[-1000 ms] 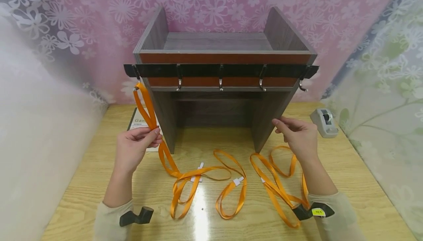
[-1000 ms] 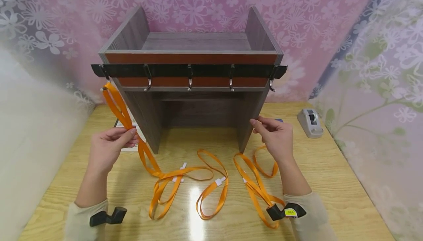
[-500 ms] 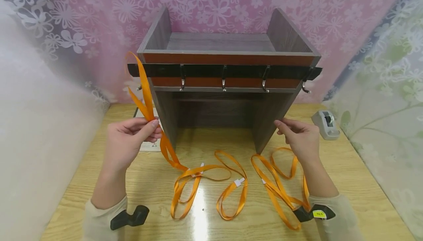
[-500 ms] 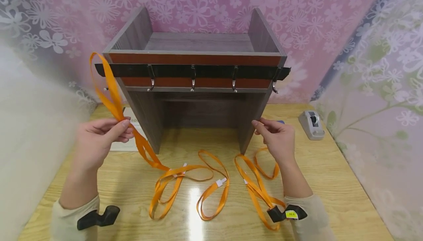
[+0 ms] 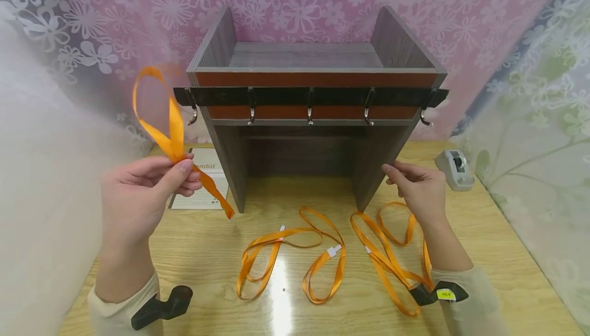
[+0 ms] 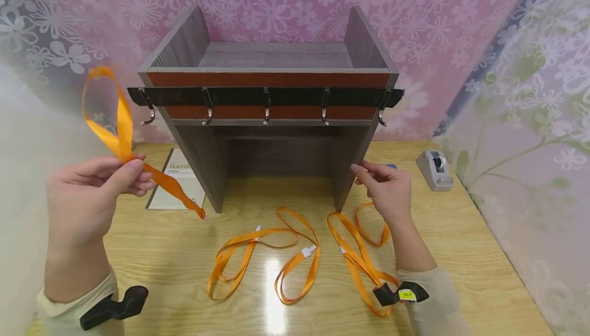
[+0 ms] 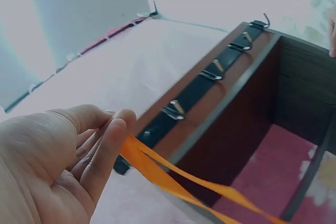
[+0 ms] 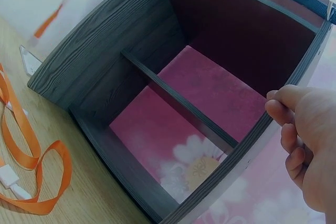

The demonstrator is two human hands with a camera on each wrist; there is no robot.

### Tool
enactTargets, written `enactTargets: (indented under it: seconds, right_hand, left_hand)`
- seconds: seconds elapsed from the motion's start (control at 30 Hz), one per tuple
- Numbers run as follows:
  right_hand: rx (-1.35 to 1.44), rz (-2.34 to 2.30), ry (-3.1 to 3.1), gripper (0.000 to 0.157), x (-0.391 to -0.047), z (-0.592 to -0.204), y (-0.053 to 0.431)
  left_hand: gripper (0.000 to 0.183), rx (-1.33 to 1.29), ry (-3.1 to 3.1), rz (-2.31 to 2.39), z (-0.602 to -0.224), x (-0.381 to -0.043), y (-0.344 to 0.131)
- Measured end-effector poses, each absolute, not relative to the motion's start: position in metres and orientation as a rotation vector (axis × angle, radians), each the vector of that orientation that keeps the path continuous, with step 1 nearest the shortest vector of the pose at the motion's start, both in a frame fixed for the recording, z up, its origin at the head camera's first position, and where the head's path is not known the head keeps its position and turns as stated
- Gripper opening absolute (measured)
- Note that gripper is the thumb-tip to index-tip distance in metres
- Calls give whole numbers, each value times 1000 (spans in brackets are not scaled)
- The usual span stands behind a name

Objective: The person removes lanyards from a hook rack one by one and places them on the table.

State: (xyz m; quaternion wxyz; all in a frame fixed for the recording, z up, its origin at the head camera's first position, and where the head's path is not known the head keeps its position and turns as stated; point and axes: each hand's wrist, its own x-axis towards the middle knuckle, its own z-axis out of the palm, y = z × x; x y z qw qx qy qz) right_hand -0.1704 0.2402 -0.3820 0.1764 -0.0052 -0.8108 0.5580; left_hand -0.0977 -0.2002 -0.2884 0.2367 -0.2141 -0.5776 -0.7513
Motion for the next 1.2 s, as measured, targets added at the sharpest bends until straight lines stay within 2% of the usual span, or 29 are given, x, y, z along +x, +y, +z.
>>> enactTargets:
  seconds: [0.3, 0.53, 0.97, 1.2]
  right_hand:
    - [-34, 1590, -2295, 32, -170, -382, 240]
    - [-16, 1608, -2267, 30, -171, -379, 240]
    - [-34, 1629, -2292, 33, -170, -384, 241]
    - [-25, 1648, -2277, 30, -171, -381, 241]
  left_hand:
    - [18, -630, -1522, -1995, -287, -78, -211]
    - [19, -654, -1583, -1998, -293, -79, -213]
    - [27, -703, -1672, -2028, -326, -72, -226]
    - [30, -898, -1708, -1955, -344, -68, -229]
